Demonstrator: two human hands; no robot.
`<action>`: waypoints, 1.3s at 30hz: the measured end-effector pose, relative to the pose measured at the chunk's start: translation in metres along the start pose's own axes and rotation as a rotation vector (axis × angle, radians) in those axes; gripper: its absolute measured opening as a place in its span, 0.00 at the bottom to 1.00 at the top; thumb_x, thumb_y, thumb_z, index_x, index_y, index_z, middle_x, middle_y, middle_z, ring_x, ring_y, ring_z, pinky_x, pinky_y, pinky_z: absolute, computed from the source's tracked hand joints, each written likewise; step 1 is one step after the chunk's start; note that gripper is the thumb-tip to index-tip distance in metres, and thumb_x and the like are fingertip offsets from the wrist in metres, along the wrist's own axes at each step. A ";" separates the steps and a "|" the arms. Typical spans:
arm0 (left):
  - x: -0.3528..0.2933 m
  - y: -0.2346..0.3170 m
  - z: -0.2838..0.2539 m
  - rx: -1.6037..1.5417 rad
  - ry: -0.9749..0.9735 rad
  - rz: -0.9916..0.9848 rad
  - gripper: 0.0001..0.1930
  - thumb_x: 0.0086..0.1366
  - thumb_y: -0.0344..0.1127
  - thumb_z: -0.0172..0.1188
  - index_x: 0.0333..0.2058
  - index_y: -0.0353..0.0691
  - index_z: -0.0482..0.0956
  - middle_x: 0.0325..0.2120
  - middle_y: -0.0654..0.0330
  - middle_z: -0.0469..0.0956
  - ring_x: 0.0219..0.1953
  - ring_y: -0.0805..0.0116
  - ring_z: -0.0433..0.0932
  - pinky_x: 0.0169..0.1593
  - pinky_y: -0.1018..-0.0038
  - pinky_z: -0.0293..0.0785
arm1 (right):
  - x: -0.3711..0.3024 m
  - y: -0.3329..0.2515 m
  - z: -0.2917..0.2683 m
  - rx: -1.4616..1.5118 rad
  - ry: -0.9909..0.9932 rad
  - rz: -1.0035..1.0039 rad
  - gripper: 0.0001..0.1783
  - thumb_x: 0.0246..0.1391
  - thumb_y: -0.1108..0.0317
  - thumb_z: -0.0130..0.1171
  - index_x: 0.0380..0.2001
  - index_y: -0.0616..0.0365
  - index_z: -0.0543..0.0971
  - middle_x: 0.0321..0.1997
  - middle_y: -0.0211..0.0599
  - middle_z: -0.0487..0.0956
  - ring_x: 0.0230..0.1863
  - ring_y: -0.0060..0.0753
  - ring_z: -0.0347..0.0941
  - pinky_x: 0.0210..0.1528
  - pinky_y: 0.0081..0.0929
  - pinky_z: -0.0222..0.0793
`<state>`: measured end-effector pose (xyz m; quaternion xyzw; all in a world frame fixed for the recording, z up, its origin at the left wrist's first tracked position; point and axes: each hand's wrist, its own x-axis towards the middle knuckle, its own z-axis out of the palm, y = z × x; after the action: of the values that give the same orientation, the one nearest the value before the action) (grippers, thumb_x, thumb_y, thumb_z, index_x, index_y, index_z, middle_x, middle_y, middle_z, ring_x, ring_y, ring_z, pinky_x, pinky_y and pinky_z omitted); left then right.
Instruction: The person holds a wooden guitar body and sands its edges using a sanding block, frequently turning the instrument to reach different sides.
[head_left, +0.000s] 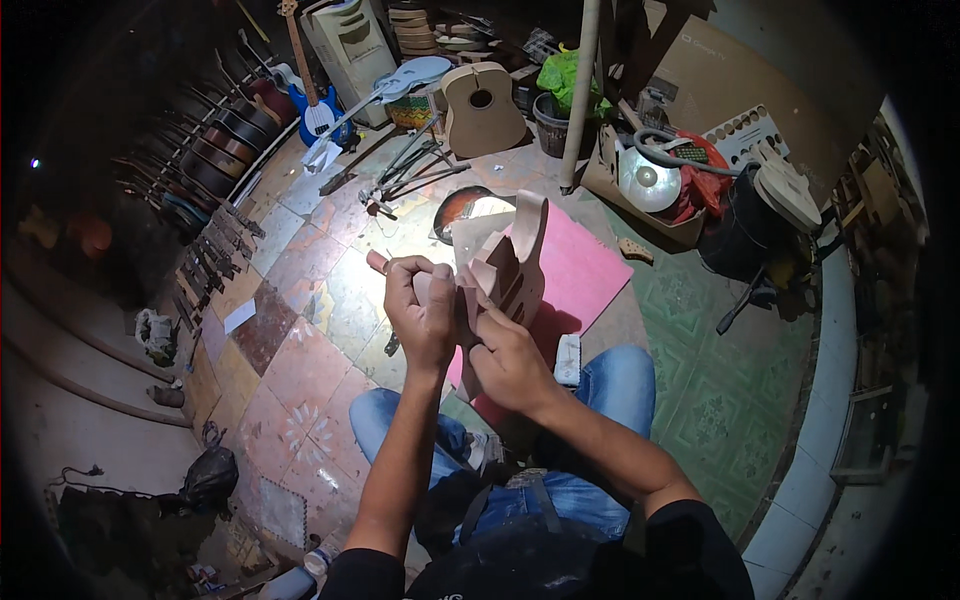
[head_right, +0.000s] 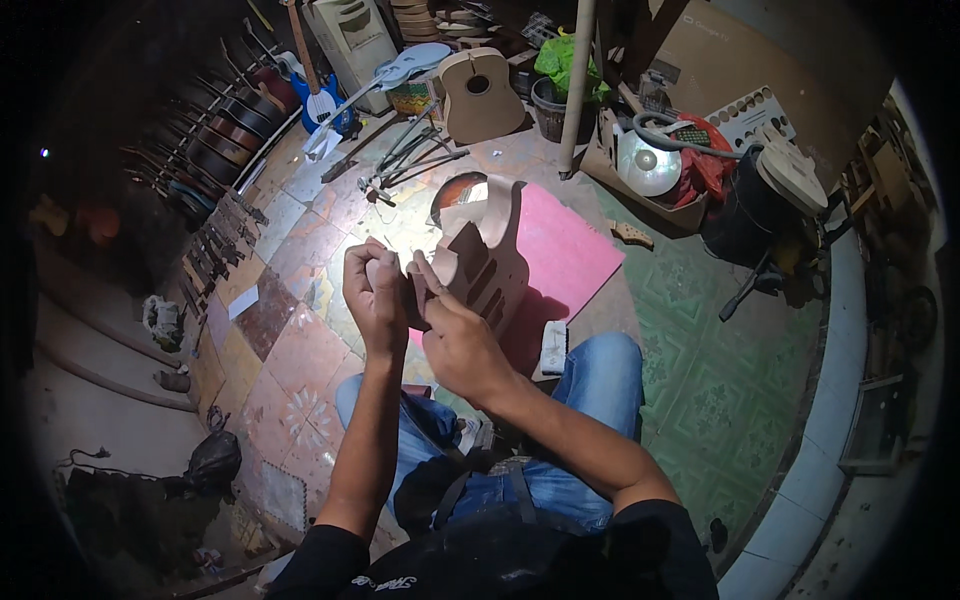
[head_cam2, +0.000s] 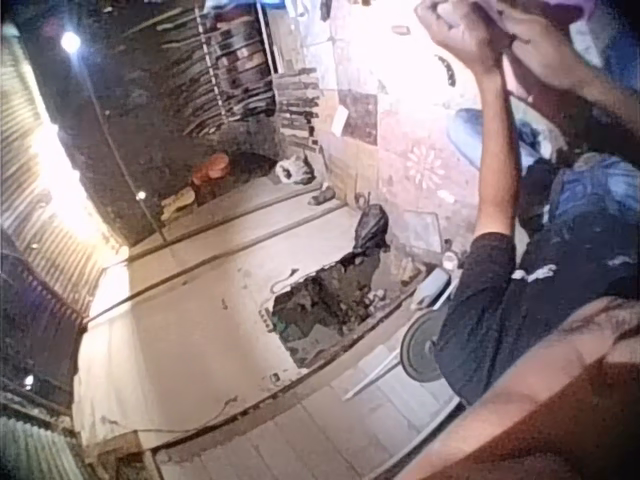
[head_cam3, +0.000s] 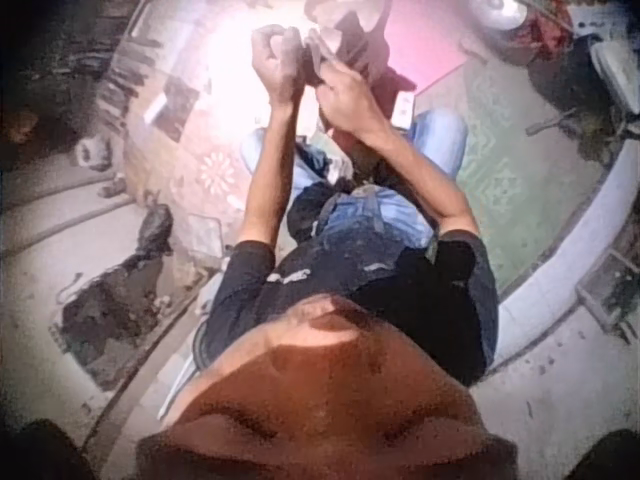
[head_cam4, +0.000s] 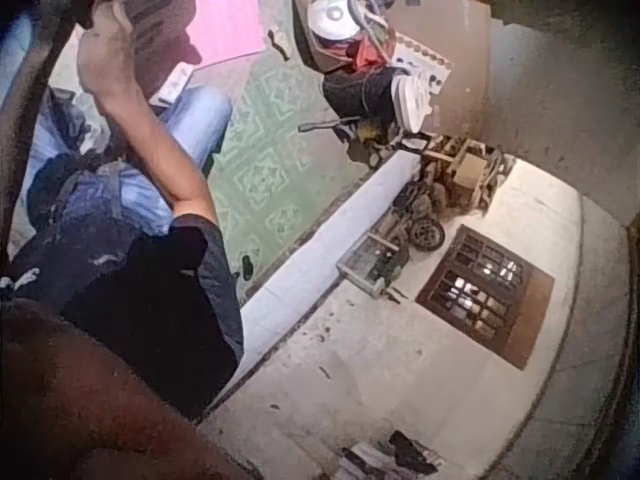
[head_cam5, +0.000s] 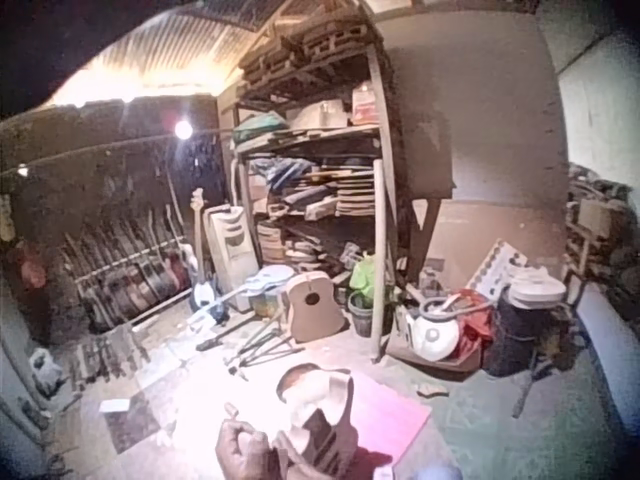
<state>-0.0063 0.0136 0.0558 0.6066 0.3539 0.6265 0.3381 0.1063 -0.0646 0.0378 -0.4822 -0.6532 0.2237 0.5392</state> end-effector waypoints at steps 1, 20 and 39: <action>0.000 0.003 0.002 -0.131 -0.010 -0.137 0.10 0.70 0.38 0.58 0.36 0.38 0.70 0.32 0.65 0.67 0.34 0.81 0.64 0.40 0.79 0.62 | 0.000 0.002 -0.002 0.073 0.001 -0.071 0.11 0.49 0.85 0.46 0.35 0.78 0.76 0.69 0.65 0.67 0.58 0.65 0.74 0.59 0.47 0.72; -0.006 0.012 0.007 -0.022 0.000 0.016 0.12 0.75 0.35 0.44 0.36 0.34 0.69 0.33 0.59 0.66 0.39 0.71 0.64 0.53 0.72 0.61 | -0.009 -0.011 -0.018 -0.242 -0.119 0.127 0.35 0.54 0.78 0.48 0.68 0.65 0.65 0.65 0.65 0.70 0.49 0.73 0.76 0.51 0.56 0.75; -0.002 -0.006 -0.002 -0.185 -0.072 -0.123 0.11 0.78 0.39 0.46 0.39 0.38 0.70 0.32 0.63 0.70 0.30 0.77 0.66 0.37 0.78 0.67 | -0.009 -0.005 -0.008 -0.343 -0.045 0.091 0.11 0.50 0.79 0.50 0.39 0.69 0.73 0.55 0.67 0.75 0.40 0.72 0.75 0.43 0.56 0.74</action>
<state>-0.0084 0.0146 0.0495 0.5721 0.3187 0.6124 0.4428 0.1112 -0.0761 0.0399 -0.5910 -0.6712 0.1437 0.4238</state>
